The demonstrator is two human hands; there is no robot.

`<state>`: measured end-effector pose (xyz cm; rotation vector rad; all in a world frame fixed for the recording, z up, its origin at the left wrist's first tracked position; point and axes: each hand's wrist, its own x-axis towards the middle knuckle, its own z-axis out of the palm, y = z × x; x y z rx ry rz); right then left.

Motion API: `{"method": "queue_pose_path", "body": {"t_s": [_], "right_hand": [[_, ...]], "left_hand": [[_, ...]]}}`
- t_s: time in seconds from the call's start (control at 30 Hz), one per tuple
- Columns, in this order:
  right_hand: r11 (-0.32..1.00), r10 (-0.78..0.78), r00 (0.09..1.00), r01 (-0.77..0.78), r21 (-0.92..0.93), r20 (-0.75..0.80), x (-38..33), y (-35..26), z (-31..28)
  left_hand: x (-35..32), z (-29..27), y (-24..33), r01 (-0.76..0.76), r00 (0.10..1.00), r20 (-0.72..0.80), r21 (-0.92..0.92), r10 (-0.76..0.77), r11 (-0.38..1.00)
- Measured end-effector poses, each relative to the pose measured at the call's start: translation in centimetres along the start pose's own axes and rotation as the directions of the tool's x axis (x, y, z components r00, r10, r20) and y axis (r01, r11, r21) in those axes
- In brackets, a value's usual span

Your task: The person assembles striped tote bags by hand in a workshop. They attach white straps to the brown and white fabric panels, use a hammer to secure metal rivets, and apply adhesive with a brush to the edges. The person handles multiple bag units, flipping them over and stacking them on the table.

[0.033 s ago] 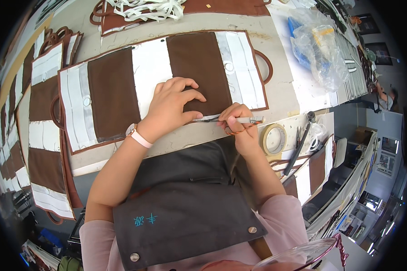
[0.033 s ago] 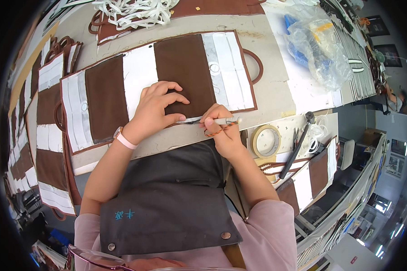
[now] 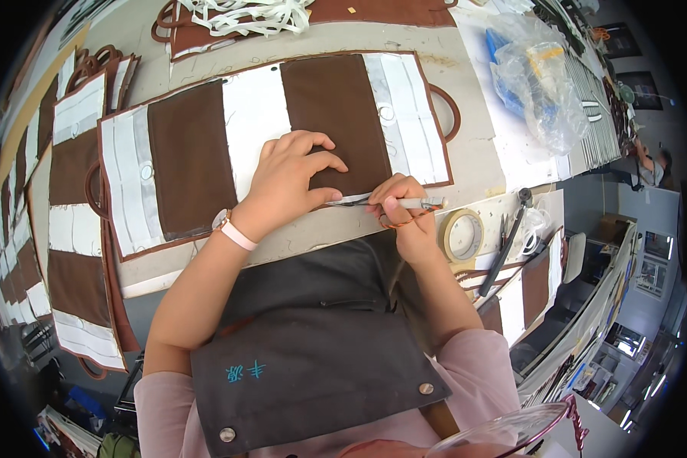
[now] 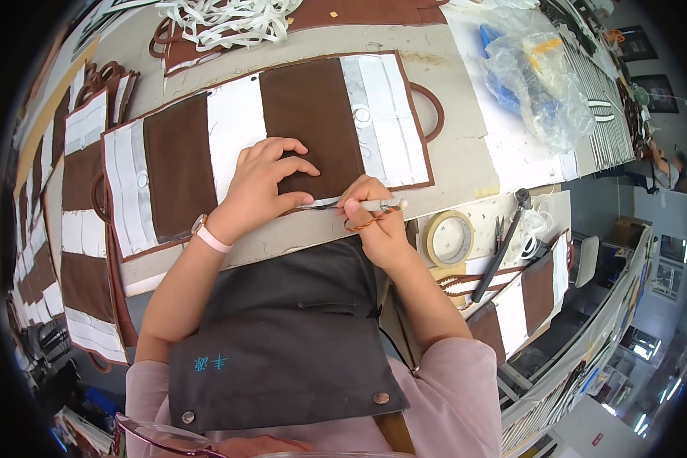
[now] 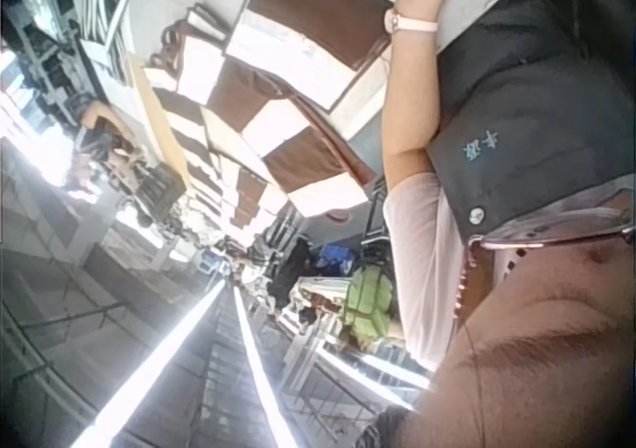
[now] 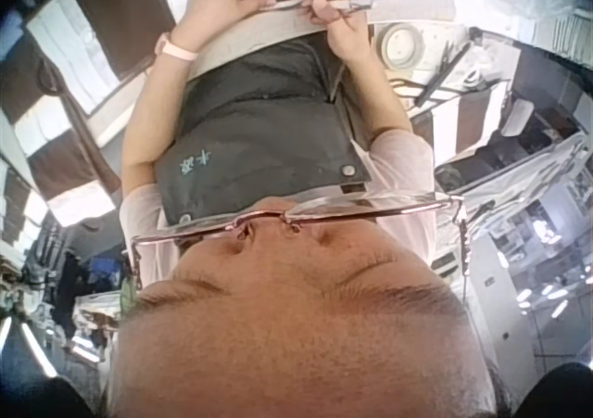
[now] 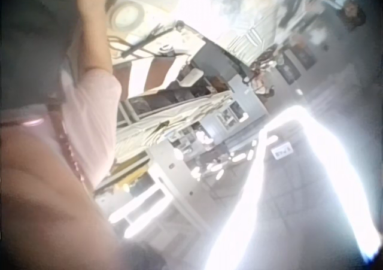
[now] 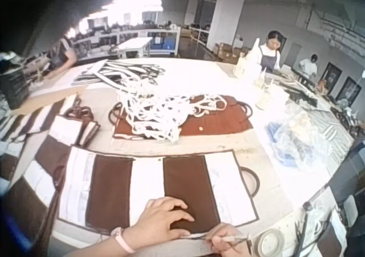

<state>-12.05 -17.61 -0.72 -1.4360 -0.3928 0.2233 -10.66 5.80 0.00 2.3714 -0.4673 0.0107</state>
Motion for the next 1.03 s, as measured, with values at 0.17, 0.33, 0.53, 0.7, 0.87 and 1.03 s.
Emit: {"method": "queue_pose_path", "body": {"t_s": [0.17, 0.33, 0.53, 0.7, 0.87, 1.03], "right_hand": [[1.000, 0.007, 0.995, -0.005, 0.017, -0.100, 0.7, -0.4, 0.2], [0.995, 0.102, 0.991, -0.103, -0.004, -0.086, 0.6, -0.3, -0.2], [0.995, 0.008, 0.999, -0.004, -0.104, 0.040, 0.2, 0.0, -0.8], [1.000, -0.012, 0.996, 0.010, -0.021, -0.083, -0.1, -0.8, -0.3], [0.997, 0.077, 0.988, -0.076, 0.008, -0.132, 0.2, -0.6, -0.2], [0.992, 0.116, 0.993, -0.117, -0.039, -0.018, 0.1, -0.6, -1.0]], "left_hand": [[-0.1, -0.2, 0.2, 0.016, 0.999, 0.029, -0.012, -0.015, 1.000], [-0.1, -0.3, 0.4, 0.018, 0.999, 0.032, -0.015, -0.018, 1.000], [-0.1, 0.2, -0.2, -0.018, 1.000, -0.017, 0.007, 0.018, 1.000], [-0.1, 0.1, 0.0, -0.018, 1.000, -0.018, 0.002, 0.018, 1.000], [-0.2, 0.1, 0.0, -0.017, 1.000, -0.020, 0.015, 0.017, 1.000], [-0.2, 0.1, 0.0, -0.023, 0.999, -0.023, 0.009, 0.023, 1.000]]}}
